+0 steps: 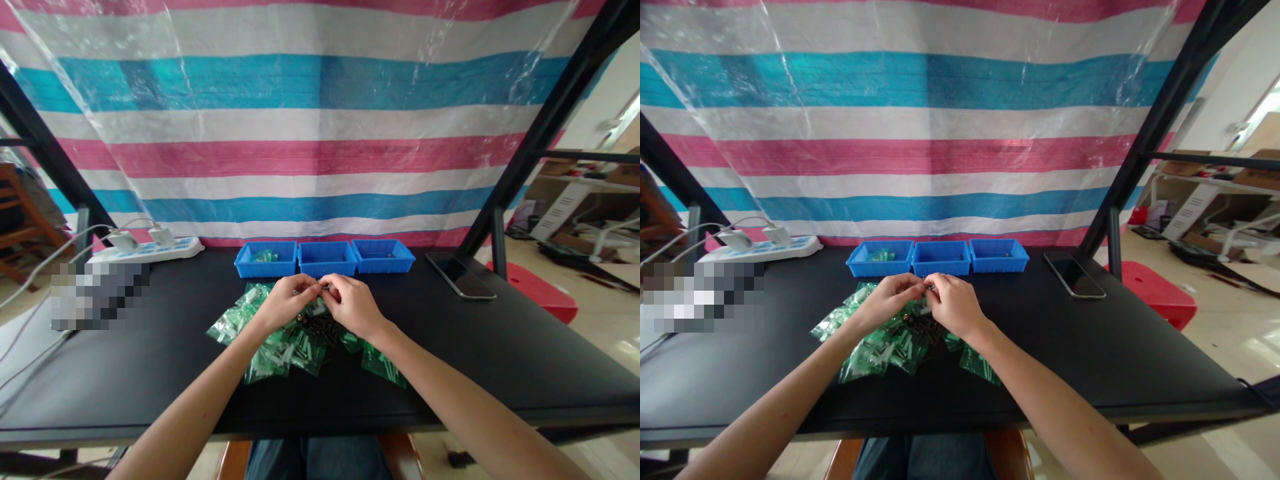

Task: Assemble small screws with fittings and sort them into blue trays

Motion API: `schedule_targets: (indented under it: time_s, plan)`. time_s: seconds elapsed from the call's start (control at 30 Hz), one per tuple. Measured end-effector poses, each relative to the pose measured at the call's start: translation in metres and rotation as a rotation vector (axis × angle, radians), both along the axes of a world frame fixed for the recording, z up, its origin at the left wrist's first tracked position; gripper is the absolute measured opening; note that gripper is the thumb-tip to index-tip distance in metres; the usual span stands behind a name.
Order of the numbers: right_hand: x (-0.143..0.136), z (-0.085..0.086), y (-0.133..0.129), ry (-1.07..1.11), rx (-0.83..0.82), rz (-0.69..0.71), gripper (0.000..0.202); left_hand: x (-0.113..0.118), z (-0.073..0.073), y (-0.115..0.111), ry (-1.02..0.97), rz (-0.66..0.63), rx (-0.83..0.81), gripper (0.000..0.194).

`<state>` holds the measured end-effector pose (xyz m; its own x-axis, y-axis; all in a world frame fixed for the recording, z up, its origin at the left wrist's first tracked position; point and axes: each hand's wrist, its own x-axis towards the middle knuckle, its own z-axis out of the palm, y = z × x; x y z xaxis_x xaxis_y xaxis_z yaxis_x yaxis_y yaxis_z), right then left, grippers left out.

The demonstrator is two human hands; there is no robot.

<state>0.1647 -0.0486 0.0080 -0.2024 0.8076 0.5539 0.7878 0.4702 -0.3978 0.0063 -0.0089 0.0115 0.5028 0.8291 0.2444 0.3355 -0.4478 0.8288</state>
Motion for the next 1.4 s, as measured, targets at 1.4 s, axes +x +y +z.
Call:
schedule_targets:
  time_s: [1.4]
  plan:
    - [0.001,-0.0043,0.0027,0.047,0.003,0.038,0.013,-0.0008,-0.0039,0.0023,-0.006,-0.033,0.021,0.03]
